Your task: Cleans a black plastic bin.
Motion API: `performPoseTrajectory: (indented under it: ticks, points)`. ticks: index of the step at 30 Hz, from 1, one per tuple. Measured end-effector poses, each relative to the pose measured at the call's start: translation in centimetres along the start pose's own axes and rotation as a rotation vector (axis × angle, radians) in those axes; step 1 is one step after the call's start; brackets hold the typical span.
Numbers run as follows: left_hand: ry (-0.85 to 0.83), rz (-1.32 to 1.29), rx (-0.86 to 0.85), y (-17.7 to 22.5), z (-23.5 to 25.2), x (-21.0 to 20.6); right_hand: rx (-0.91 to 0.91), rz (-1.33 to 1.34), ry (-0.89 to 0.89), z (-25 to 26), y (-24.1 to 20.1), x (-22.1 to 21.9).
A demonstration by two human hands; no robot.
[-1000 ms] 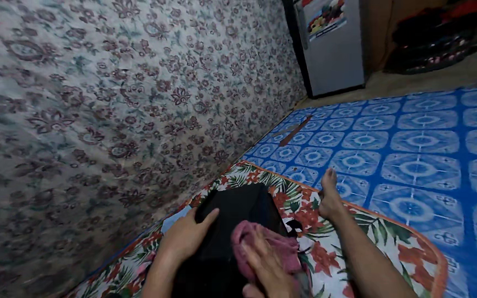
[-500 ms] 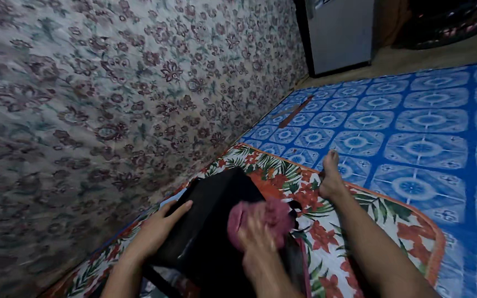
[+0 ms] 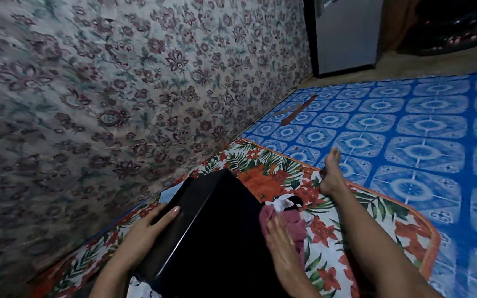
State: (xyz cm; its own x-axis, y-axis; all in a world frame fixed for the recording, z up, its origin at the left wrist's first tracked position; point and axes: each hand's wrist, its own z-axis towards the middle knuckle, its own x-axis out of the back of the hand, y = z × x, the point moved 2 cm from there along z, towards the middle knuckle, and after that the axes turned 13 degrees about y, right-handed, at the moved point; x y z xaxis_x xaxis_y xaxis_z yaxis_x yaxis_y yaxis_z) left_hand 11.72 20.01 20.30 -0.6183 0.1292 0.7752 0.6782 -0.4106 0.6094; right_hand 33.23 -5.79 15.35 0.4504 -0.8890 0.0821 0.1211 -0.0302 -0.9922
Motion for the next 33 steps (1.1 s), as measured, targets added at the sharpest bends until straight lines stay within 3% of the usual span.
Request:
performPoseTrajectory:
  ticks: [5, 8, 11, 14, 18, 23, 26, 30, 33]
  points:
    - [-0.004, -0.002, -0.008, 0.0, -0.2, -0.1, -0.052, -0.024, 0.024, -1.6, 7.2, -0.6]
    - [-0.007, 0.002, -0.032, 0.6, -0.3, -0.4, -0.041, -0.011, 0.035, -1.2, 6.4, -0.9]
    - [-0.002, 0.056, -0.062, 1.3, -0.2, -0.4, 0.098, -0.017, -0.016, -1.2, 8.4, -4.9]
    - [-0.004, 0.099, -0.039, 1.6, -0.5, -0.3, 0.082, -0.025, -0.072, -0.5, 8.1, -6.4]
    - [0.008, 0.058, -0.031, 1.6, -0.6, -0.3, 0.205, -0.038, 0.09, -0.8, 13.3, -5.3]
    - [-0.008, 0.032, -0.03, 1.9, -0.9, -0.4, -0.119, -0.277, 0.033, -3.5, 18.6, -1.7]
    - [0.062, 0.046, -0.041, 3.1, -1.6, -1.0, -0.173, -0.481, -0.049, -4.0, 20.6, -1.0]
    - [0.021, 0.103, -0.01, 3.8, -1.7, -0.7, -0.105, -0.574, -0.154, -4.7, 20.2, -0.6]
    - [-0.002, 0.108, -0.022, 3.2, -1.3, -0.7, -0.058, -0.622, -0.235, -8.1, 18.8, -0.6]
